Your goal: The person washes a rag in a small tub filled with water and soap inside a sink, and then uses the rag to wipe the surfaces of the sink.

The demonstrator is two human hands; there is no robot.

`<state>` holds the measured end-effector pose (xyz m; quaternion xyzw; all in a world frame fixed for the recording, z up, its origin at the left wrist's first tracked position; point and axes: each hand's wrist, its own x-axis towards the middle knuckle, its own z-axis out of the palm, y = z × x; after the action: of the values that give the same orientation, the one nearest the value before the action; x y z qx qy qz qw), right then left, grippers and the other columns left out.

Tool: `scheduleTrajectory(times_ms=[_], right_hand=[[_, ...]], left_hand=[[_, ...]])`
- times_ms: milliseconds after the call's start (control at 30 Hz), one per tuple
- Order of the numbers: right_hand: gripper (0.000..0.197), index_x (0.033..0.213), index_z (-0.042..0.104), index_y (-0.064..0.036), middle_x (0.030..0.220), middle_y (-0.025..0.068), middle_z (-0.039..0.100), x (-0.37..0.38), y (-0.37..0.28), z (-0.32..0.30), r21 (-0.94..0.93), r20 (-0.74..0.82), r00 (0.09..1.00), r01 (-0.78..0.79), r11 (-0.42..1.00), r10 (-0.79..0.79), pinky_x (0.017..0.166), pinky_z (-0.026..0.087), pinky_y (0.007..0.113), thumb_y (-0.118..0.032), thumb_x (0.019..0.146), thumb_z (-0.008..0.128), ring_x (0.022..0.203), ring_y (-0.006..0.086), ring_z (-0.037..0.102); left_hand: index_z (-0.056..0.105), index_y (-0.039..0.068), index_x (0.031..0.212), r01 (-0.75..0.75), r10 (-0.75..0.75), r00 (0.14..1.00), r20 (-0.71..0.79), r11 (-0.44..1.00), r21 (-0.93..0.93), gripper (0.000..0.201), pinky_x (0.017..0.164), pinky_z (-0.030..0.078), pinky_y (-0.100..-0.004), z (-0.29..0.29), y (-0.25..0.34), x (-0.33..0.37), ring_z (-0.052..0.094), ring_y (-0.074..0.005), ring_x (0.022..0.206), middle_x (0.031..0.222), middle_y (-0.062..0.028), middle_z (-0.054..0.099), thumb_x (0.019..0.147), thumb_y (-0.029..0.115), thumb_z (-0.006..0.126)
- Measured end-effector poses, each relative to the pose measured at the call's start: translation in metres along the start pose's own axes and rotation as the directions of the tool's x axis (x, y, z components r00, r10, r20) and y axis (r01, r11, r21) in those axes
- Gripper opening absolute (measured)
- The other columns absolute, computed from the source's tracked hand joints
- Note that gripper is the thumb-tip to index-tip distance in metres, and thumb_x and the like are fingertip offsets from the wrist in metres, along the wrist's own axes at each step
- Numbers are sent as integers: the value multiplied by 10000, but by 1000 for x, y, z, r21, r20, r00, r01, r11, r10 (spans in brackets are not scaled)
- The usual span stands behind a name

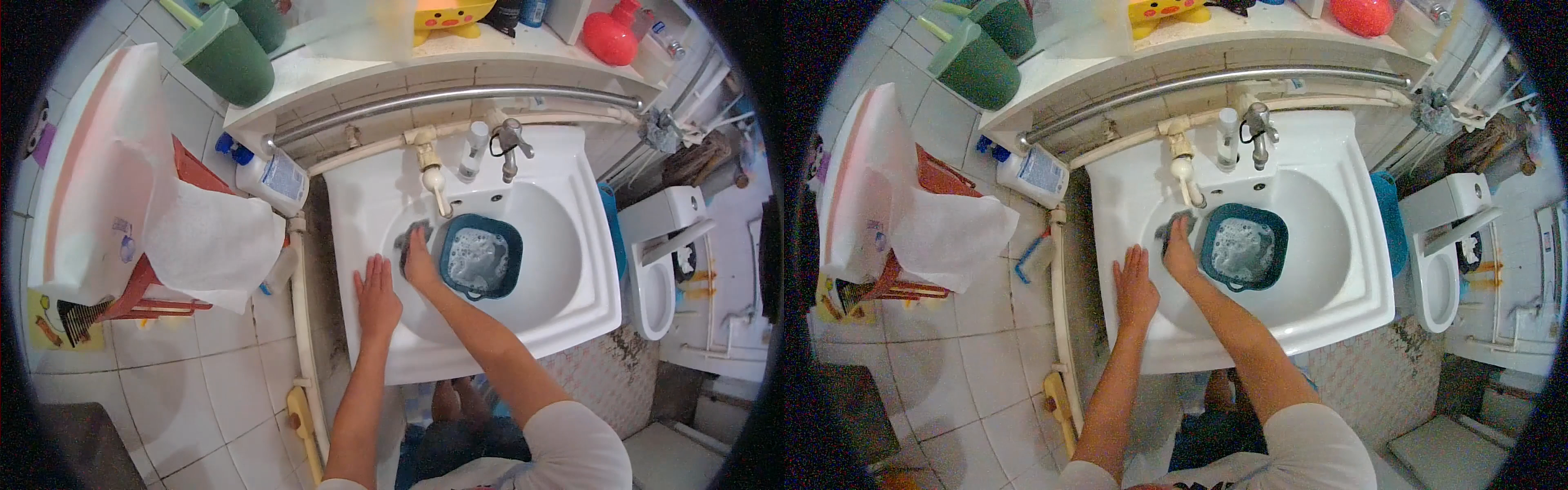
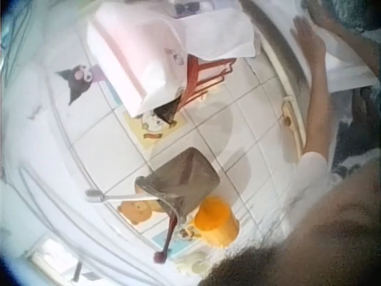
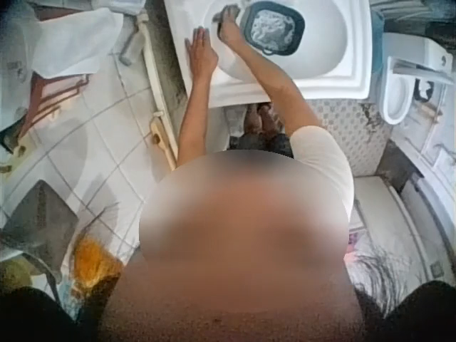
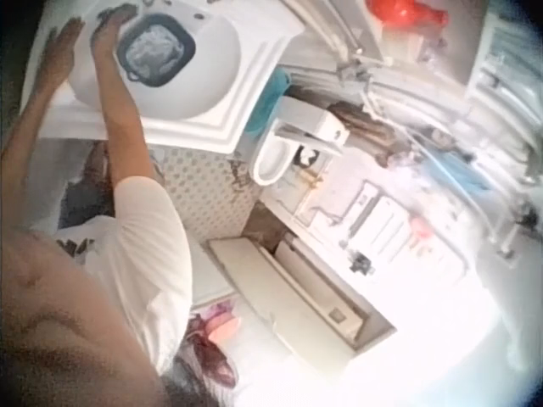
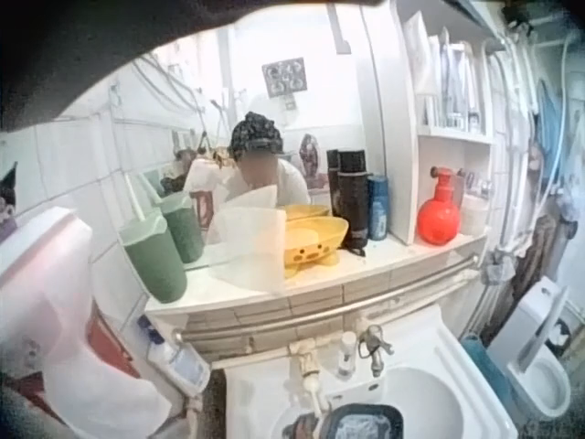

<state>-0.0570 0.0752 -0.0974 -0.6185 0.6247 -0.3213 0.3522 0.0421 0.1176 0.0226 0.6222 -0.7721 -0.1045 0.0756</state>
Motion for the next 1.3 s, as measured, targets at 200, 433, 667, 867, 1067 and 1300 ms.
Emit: scheduleTrajectory(times_ms=[200, 433, 667, 867, 1067, 1300], right_hand=[[531, 1301, 398, 36, 1304, 324, 368, -60, -35, -7, 181, 149, 984, 74, 981, -102, 998, 361, 409, 38, 778, 492, 1189, 443, 403], [443, 1206, 482, 55, 1186, 248, 472, 10, -58, -21, 242, -274, 961, 39, 969, 30, 931, 408, 405, 21, 771, 554, 1089, 422, 467], [393, 1198, 500, 56, 1107, 210, 570, -46, -43, -48, 261, 323, 946, -121, 958, 31, 907, 438, 372, -39, 820, 548, 1072, 359, 531], [254, 1125, 549, -21, 1058, 86, 596, -25, -29, -69, 857, 504, 824, -514, -32, 258, 852, 455, 326, -174, 935, 479, 959, 194, 565], [526, 1280, 442, -24, 1285, 156, 474, -53, -18, -87, 771, 474, 855, -519, 370, 212, 1003, 347, 371, -410, 924, 473, 1130, 237, 490], [785, 1366, 320, 12, 1408, 232, 325, -114, -62, -129, -230, 705, 707, 296, 927, -51, 1041, 328, 410, -555, 849, 487, 1279, 346, 370]], left_hand=[[350, -29, 1329, 68, -74, 995, -59, 992, -107, 502, 1101, 168, -494, 3, -12, 3, 335, -308, 1312, 1362, -193, 413, 841, 49, 434], [370, -13, 1312, 6, -12, 998, -61, 994, -109, 518, 1089, 201, -492, 5, -9, 9, 367, -326, 1286, 1329, -193, 447, 808, -2, 484], [459, -14, 1254, -67, 64, 996, -58, 996, -59, 442, 1089, 218, -482, 16, -31, 9, 337, -340, 1303, 1389, -180, 382, 816, 25, 491], [455, -17, 1262, -42, 8, 997, -74, 881, -471, 428, 1066, 284, -422, 21, 16, 24, 341, -375, 1285, 1381, -200, 376, 857, 87, 545], [551, -10, 1139, -99, 98, 995, -20, 953, -285, 362, 920, 431, -397, 27, 4, 59, 502, -352, 1087, 1194, -181, 489, 777, 17, 556], [568, 15, 986, -534, 575, 803, -160, 812, 237, 221, 823, 472, -389, 13, -27, 134, 552, -296, 962, 1001, -154, 555, 776, 77, 543]])
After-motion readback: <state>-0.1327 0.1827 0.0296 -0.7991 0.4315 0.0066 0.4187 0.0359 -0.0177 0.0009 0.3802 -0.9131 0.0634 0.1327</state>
